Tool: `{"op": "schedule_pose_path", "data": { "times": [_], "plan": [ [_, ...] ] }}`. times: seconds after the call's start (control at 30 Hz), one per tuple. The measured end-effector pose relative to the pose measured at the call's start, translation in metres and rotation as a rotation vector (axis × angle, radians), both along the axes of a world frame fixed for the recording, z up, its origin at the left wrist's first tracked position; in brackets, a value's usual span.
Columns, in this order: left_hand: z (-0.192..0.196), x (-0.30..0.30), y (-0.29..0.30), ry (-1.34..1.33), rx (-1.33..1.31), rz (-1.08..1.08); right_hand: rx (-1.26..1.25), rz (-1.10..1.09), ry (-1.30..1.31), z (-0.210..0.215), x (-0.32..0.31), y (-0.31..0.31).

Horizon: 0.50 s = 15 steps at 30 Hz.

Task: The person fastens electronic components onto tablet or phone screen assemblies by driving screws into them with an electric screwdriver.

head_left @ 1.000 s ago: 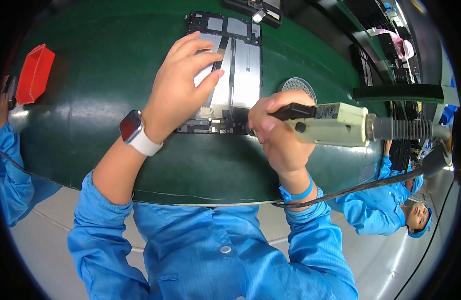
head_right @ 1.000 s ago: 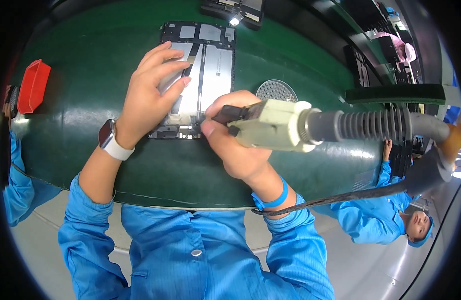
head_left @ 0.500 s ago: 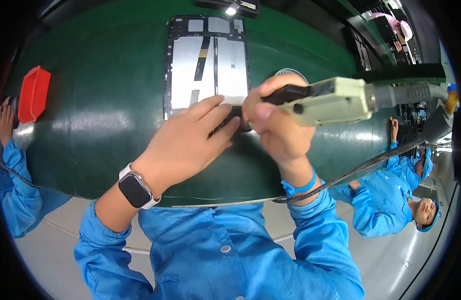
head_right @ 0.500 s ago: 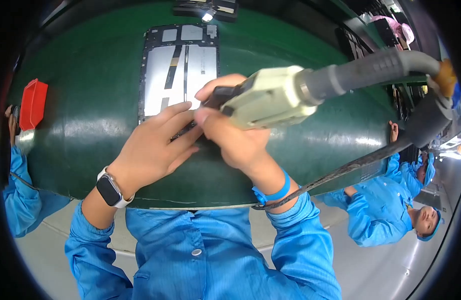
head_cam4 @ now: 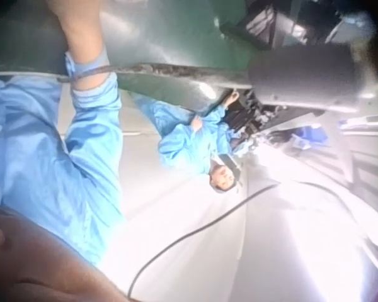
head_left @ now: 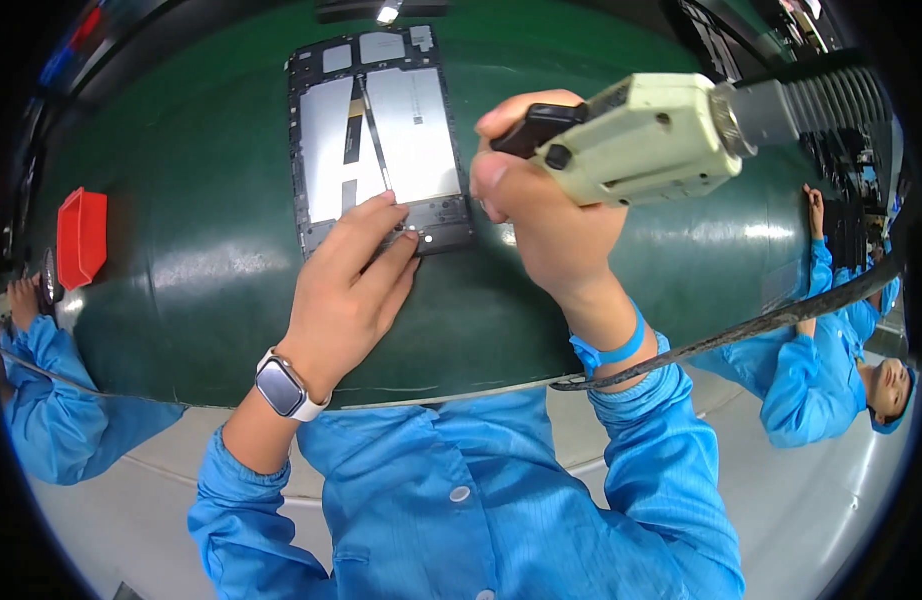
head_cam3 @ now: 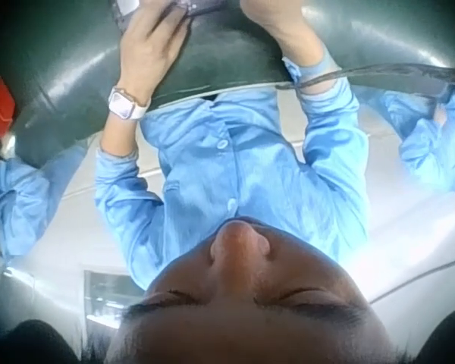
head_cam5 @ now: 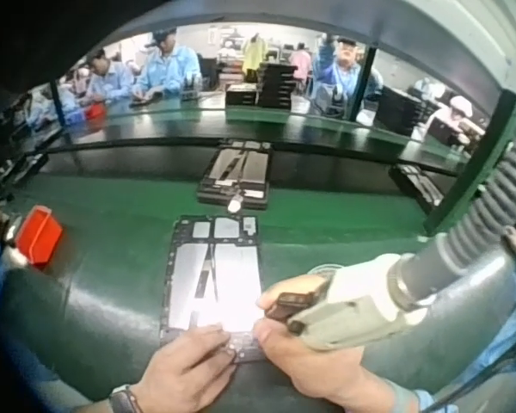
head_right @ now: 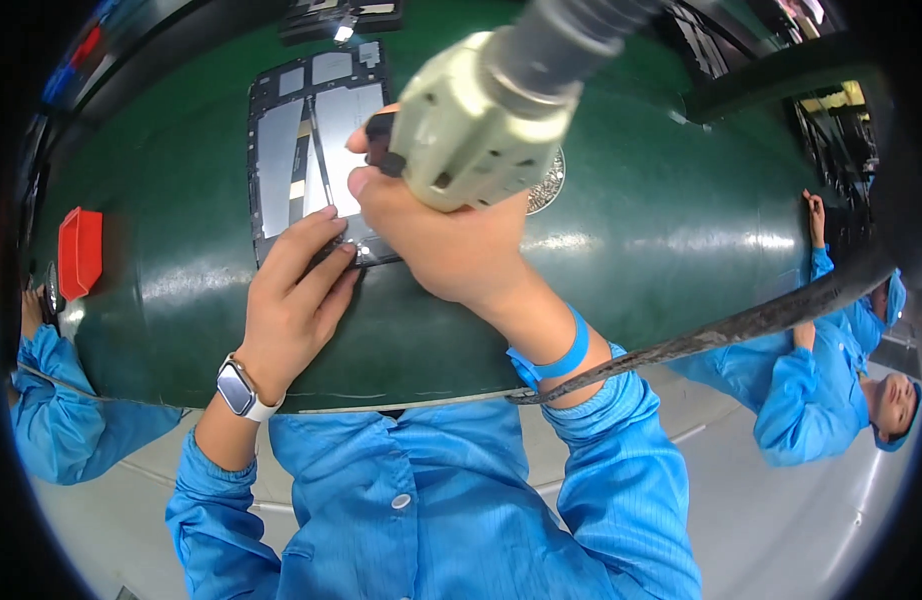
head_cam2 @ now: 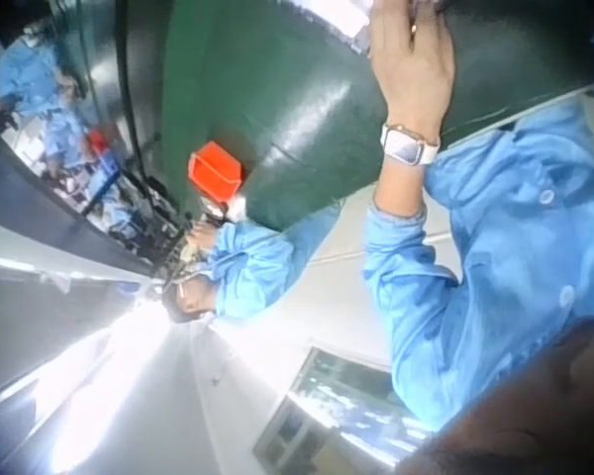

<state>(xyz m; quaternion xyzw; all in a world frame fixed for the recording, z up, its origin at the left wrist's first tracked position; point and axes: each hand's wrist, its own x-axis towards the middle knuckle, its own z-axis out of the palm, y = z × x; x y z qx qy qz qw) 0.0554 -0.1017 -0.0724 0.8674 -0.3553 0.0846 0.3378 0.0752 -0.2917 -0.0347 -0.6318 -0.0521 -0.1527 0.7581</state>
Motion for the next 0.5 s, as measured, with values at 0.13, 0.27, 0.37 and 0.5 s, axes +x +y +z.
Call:
{"op": "schedule_pose_path", "data": {
  "times": [0.13, 0.27, 0.37, 0.5],
  "plan": [
    [0.010, -0.008, -0.008, 0.035, 0.008, 0.051, 0.056, -0.024, 0.021, 0.010, -0.003, -0.001],
    [0.009, -0.015, -0.014, 0.002, 0.041, 0.111, 0.053, -0.031, -0.037, 0.012, -0.003, -0.002],
    [0.005, -0.016, -0.016, -0.028, 0.035, 0.118, 0.034, -0.015, -0.070, 0.014, -0.002, -0.004],
    [0.003, -0.016, -0.015, -0.060, 0.006, 0.097, 0.018, -0.034, -0.099, 0.013, -0.001, -0.008]
  ]
}}
